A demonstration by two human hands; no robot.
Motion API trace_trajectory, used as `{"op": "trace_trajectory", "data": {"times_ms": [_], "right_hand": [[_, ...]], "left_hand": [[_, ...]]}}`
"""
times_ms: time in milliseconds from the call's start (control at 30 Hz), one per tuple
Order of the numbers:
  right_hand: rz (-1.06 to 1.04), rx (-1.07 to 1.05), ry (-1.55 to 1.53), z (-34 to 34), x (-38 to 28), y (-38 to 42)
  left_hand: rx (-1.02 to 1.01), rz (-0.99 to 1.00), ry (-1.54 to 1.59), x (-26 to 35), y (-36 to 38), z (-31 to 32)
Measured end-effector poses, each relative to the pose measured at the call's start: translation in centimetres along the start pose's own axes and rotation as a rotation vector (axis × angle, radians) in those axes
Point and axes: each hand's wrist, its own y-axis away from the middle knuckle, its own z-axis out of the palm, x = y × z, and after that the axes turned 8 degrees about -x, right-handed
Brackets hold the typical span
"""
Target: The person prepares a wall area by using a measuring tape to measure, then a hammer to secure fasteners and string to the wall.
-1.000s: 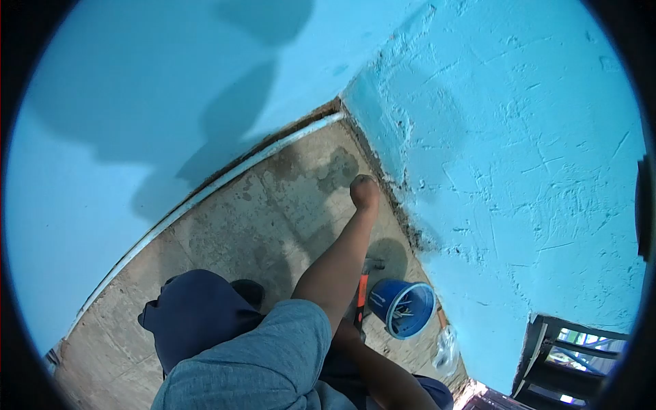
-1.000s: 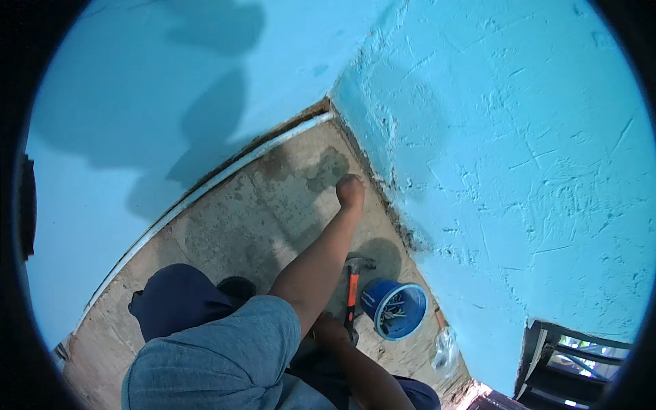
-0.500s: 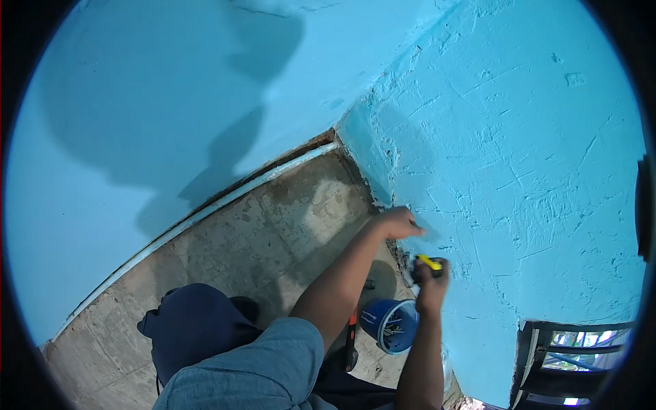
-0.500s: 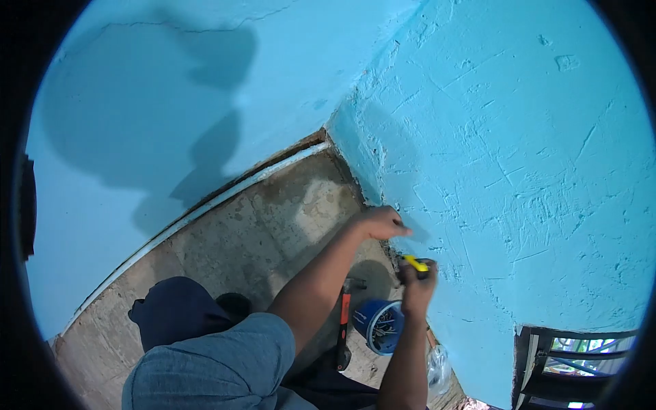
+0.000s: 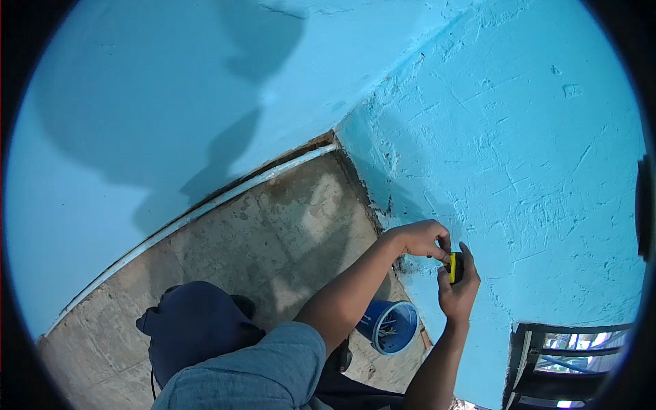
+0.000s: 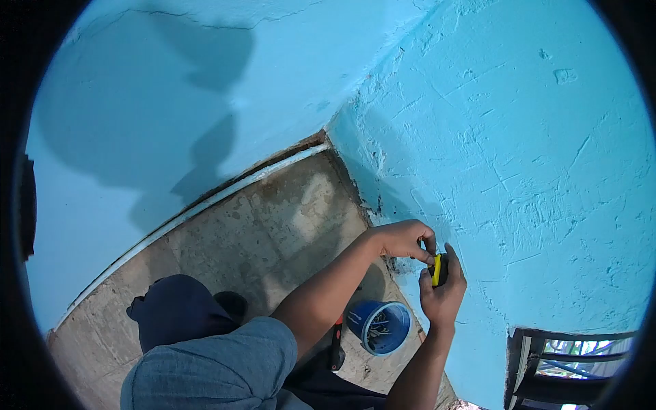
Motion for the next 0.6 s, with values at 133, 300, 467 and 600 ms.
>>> {"op": "trace_trajectory", "data": {"times_ms": [133,300,467,600], "right_hand": [[-0.155,-0.104,0.285,-2.4,0.6,-2.0],[0.322,-0.611,0.142,-8.6,-0.5,-3.1],[0.375,-0.559,0.355,-16.7,1.6,-1.9],[0.327,-0.368,0.493,-23.0,0.0,-0.5]], "left_hand": [[0.055,0.059,0.193,0.7,0.5,-1.0],[0.215,0.058,0.466,0.5,3.3,-3.7],[0.798,0.208,0.809,-3.3,6.6,-8.8],[1.173,0.281,1.074,-9.0,9.0,-12.7]]}}
